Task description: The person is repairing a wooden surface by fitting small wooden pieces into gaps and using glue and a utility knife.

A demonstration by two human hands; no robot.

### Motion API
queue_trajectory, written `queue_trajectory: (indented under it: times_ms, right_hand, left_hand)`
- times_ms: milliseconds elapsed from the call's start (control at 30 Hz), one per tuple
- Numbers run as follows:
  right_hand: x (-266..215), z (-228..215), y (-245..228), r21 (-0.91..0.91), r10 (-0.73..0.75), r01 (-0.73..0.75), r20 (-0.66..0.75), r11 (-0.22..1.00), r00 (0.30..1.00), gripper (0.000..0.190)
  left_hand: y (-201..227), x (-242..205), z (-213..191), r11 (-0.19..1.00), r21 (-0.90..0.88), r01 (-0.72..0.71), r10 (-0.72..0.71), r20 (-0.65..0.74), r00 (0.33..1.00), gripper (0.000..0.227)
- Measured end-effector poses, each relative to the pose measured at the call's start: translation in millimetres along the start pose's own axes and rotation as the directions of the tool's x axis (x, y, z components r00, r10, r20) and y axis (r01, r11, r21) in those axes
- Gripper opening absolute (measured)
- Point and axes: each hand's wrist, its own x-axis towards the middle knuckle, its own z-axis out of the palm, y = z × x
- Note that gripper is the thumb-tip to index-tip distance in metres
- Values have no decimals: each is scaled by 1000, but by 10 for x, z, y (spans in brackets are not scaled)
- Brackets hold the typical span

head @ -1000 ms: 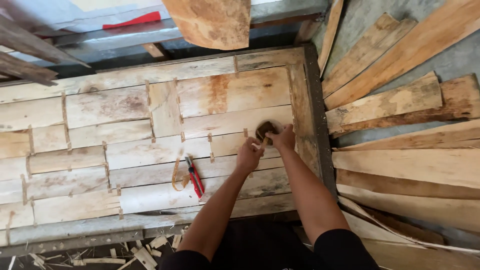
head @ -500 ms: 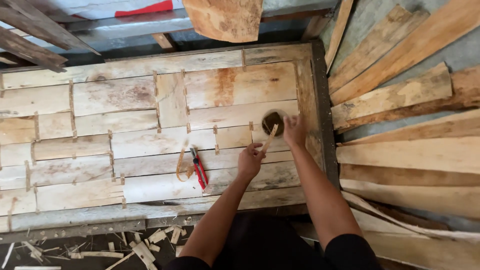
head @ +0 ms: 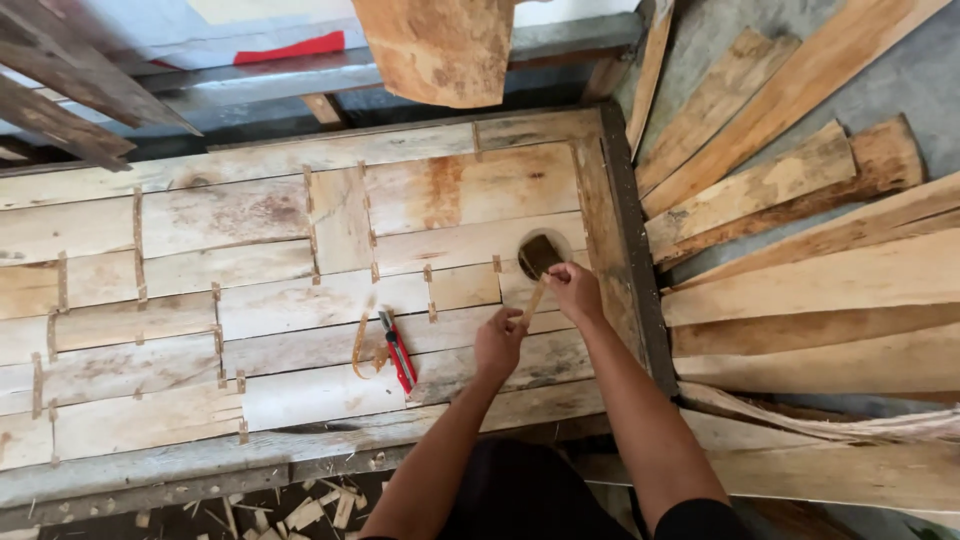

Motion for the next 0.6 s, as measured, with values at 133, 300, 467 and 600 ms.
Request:
queue_trajectory:
  times_ms: [133,300,467,600]
  right_hand:
    - [-118,-27,-146,-37,32,-33,-13,999,999,31]
    - [-231,23,-145,20,119,-118,-12,993,993,23]
    - [-281,158,99,39,116,-117,10,992,993,18]
    - [-435,98,-176,132,308,-321,110,938,945,24]
  left_hand:
    - [-51,-126,-58,1000,-5,-19,19,10,1000,27]
    - [-194,-243,-68,992,-64,-106,105,-6,994,25]
    - [-250,-354,-121,995,-38,-93,93,15,996,26]
    - [-127,-493,-268,999,9,-38,37,65,997,28]
